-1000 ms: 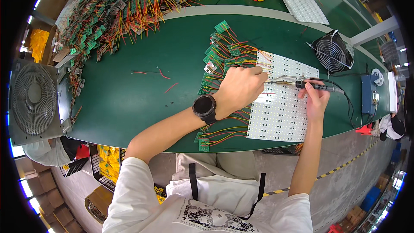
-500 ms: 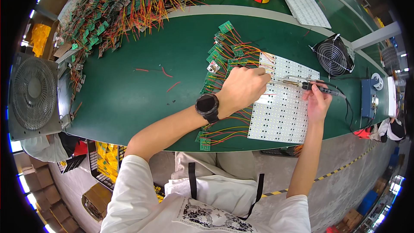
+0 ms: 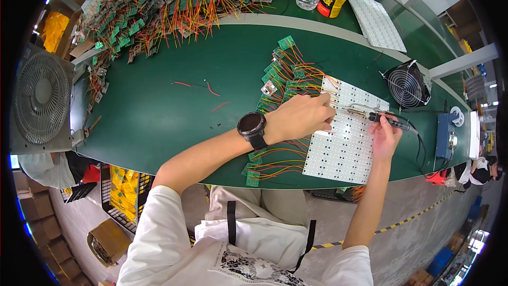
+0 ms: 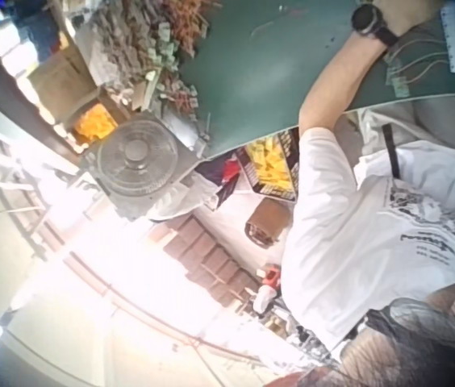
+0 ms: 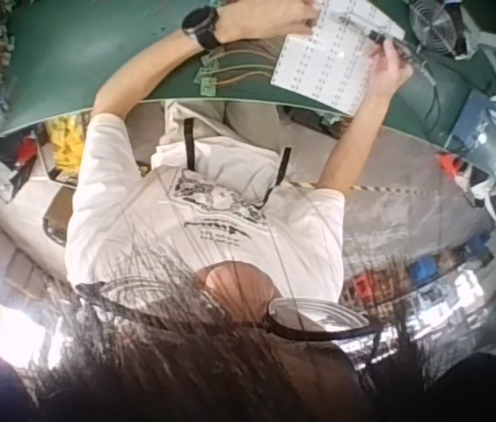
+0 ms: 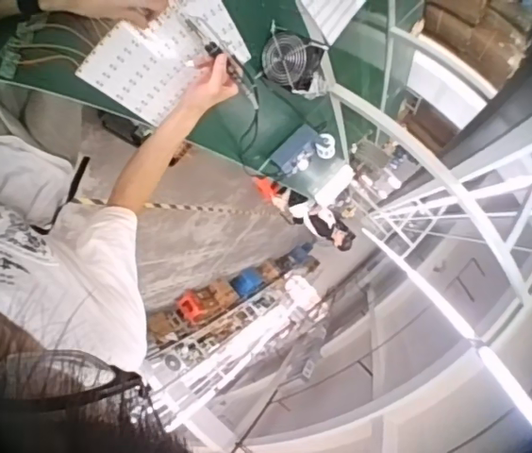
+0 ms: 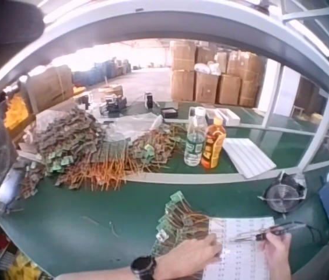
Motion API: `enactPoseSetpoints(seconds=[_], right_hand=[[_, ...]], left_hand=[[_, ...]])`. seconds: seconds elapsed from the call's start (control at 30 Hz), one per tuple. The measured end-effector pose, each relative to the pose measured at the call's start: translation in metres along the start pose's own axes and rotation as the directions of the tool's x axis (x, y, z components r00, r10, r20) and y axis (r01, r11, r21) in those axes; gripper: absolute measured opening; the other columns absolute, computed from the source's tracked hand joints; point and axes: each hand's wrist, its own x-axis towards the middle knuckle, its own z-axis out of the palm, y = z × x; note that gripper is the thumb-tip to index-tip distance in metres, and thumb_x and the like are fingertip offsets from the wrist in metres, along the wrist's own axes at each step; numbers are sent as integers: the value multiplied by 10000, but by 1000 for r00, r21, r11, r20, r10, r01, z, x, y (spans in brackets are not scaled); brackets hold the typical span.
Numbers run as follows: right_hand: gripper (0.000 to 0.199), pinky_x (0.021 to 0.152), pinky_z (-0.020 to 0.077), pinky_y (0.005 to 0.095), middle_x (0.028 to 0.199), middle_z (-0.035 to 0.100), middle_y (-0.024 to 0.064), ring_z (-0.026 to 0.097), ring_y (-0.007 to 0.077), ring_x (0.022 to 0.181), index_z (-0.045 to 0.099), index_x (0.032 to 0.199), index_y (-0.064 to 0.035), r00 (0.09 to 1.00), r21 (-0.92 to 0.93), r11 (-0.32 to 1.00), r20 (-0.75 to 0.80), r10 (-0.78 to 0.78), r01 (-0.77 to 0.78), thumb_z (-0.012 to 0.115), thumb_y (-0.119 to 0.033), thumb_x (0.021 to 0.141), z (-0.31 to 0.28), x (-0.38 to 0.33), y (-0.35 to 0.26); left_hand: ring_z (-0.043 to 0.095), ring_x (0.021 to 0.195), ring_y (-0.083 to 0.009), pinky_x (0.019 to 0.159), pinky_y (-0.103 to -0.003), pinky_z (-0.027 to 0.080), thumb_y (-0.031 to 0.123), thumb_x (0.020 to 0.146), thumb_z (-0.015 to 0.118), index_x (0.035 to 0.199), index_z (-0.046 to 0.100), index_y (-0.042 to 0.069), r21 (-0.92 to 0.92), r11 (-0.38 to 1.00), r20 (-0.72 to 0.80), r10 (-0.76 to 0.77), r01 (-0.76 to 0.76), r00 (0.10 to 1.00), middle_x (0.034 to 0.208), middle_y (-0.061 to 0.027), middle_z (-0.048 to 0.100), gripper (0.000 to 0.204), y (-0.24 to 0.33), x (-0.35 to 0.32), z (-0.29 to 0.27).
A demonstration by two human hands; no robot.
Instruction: The person repeatedly picks up small circuit boards with attached wires and solders the wire ends onto a large board using a soldering iron.
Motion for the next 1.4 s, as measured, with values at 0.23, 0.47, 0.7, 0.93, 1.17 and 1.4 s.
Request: enactPoseSetpoints(seconds=[0.23,0.47,0.7,0.93,1.17,1.4], right_hand=[[172,509,437,291,675,630,118,554,172,516,626,986,62,1000,0,1000,-28,7,-7,636,-74,880,1,-1,-2],[180,509,420,286,669,628,119,553,169,522,626,988,61,999,-3,1000,-32,-2,1,639,-85,883,1,-1,-1],[178,513,430,282,706,640,124,562,170,529,625,992,64,999,11,1000,-35,14,-14,642,-75,882,1,-1,-1],[188,509,452,300,792,655,146,592,187,538,611,993,83,999,-11,1000,35,6,-6,648,-50,865,-12,1,6],[195,511,456,297,771,650,149,597,189,535,607,995,85,997,-13,1000,74,6,-5,642,-53,861,-11,1,2],[192,504,444,291,713,642,134,599,190,534,614,981,78,998,-23,999,55,28,-27,648,-62,855,-9,2,2]], left_hand=[[634,738,-315,660,-443,505,290,839,700,825,626,50,15,999,50,40,-41,998,1008,-132,544,252,1,-2,-4],[628,767,-309,716,-418,505,176,790,728,808,643,51,2,998,0,58,-58,998,1053,-102,551,152,-4,1,-3],[622,816,-290,792,-410,492,117,787,686,816,677,55,19,988,-323,151,-153,934,865,-78,625,69,9,9,13],[629,747,-278,645,-400,517,120,784,676,823,675,55,116,993,-296,1,35,955,821,-66,622,76,1,5,21],[629,745,-283,659,-393,515,126,805,668,821,675,58,104,994,-315,60,-28,947,825,-69,610,70,-1,6,21],[622,719,-296,643,-399,512,103,804,655,836,667,50,107,994,-340,36,0,940,821,-85,603,63,-2,6,22]])
